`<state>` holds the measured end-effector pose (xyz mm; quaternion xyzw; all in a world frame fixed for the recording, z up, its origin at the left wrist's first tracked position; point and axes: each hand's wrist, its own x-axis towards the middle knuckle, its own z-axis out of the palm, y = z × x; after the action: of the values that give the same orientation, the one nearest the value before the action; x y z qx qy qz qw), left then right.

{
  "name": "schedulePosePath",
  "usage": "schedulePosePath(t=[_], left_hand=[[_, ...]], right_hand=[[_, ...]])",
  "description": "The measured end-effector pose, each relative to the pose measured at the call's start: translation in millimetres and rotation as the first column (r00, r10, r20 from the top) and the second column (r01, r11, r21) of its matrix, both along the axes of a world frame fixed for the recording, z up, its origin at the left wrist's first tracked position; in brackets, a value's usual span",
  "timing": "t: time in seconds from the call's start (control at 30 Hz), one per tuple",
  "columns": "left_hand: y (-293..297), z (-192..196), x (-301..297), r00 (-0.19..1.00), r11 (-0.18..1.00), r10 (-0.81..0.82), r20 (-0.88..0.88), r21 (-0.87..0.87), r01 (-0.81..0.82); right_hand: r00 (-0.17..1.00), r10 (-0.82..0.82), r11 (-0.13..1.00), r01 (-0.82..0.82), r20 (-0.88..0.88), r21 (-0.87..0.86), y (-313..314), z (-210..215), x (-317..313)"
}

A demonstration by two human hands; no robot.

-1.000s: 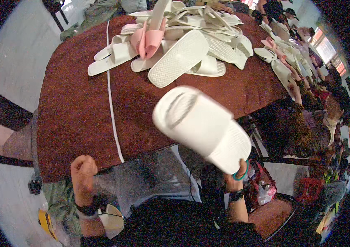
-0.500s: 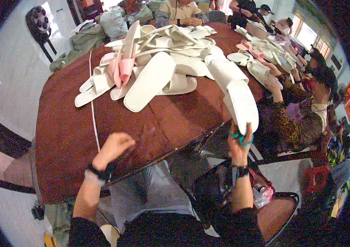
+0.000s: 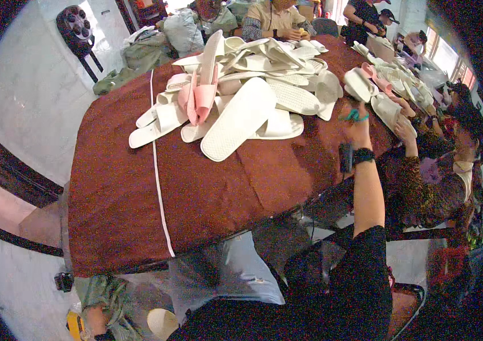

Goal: Trimming excess material from rubber slippers using scissors in a factory setting.

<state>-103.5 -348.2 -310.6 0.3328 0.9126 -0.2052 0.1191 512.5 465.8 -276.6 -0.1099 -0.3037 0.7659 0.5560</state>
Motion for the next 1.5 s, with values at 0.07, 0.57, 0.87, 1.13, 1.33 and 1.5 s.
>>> schedulePosePath(t=[0.07, 0.57, 0.87, 1.13, 1.33, 1.5], left_hand=[[-14.7, 29.0, 2.7, 0.994, 0.995, 0.103, -0.019, 0.013, -0.103], [558.8, 62.7, 162.8, 0.642, 0.302, -0.765, -0.046, 0.855, 0.422], [581.9, 57.0, 205.5, 0.781, 0.264, -0.572, -0.25, 0.846, 0.464], [485.7, 134.9, 134.6, 0.374, 0.161, -0.855, 0.359, 0.87, -0.467], [385.3, 165.7, 94.4, 0.196, 0.196, -0.85, 0.488, 0.639, -0.744], [291.5, 159.5, 109.8, 0.239, 0.152, -0.802, 0.548, 0.574, -0.805]], right_hand=[[0.921, 0.0, 0.986, 0.066, 0.39, -0.156, -41.4, -2.0, -63.0], [-0.05, -0.787, 0.53, -0.566, 0.615, 0.632, -239.5, -10.0, -170.1], [-0.399, -0.717, 0.676, -0.601, 0.572, 0.427, -266.8, 0.5, -164.3], [0.468, -0.201, 0.954, -0.106, 0.86, 0.281, -265.0, -2.9, -137.8], [0.732, 0.037, 0.977, -0.171, 0.68, 0.131, -315.0, -4.3, -200.8], [0.72, 0.518, 0.806, -0.591, 0.462, 0.018, -387.2, 0.6, -256.3]])
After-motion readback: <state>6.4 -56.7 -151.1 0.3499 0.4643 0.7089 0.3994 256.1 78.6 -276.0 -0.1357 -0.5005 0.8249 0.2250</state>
